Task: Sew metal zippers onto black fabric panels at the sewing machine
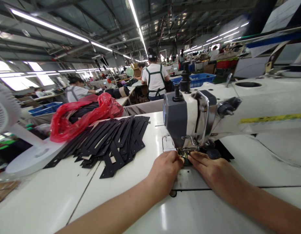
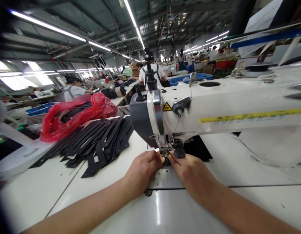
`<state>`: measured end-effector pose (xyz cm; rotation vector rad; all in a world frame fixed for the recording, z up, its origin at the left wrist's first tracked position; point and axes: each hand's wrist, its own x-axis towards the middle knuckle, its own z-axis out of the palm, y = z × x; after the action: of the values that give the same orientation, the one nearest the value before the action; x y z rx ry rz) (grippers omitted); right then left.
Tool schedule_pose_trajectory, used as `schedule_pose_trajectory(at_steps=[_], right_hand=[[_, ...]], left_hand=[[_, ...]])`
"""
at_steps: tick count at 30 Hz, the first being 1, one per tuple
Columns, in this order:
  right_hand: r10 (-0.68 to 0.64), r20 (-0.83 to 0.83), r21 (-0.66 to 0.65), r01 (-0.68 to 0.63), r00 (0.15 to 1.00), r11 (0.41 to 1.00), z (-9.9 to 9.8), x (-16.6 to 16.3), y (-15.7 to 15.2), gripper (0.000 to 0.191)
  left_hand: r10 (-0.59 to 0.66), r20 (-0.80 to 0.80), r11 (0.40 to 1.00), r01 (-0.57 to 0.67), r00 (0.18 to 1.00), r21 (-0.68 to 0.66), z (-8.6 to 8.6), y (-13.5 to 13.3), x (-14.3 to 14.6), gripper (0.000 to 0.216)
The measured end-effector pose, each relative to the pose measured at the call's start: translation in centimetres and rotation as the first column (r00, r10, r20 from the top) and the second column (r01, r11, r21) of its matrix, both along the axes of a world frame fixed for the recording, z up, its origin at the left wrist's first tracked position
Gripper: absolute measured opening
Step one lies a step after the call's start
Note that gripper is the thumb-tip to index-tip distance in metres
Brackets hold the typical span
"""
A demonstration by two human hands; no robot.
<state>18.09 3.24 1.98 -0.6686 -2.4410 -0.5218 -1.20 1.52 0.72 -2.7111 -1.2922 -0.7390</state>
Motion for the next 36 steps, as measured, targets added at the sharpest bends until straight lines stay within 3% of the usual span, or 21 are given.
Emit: schedule_pose_trajectory(at_steps=[14, 25, 36], right_hand=[[-0.002, -0.02, -0.027, 0.001, 1.0, 1.0, 0.19, -0.13, 0.26, 0.04], [0.005, -0.039, -0.099, -0.008, 0.999, 0.995, 0.2, -0.01, 0.33, 0.034], [-0.081, -0.031, -0.167, 0.075, 0.996, 0.983, -0.48, 0.04, 0.65, 0.027]], left_hand=[[-0.064, 0.027, 0.997, 0.064, 0.998, -0.031, 0.12, 0.11, -0.34, 0.015], [-0.04, 0.001, 0.999, 0.04, 0.999, 0.019, 0.04, 0.27, -0.34, 0.015], [0.025, 0.133, 1.0, -0.024, 0.991, -0.012, -0.31, 0.27, 0.03, 0.016]])
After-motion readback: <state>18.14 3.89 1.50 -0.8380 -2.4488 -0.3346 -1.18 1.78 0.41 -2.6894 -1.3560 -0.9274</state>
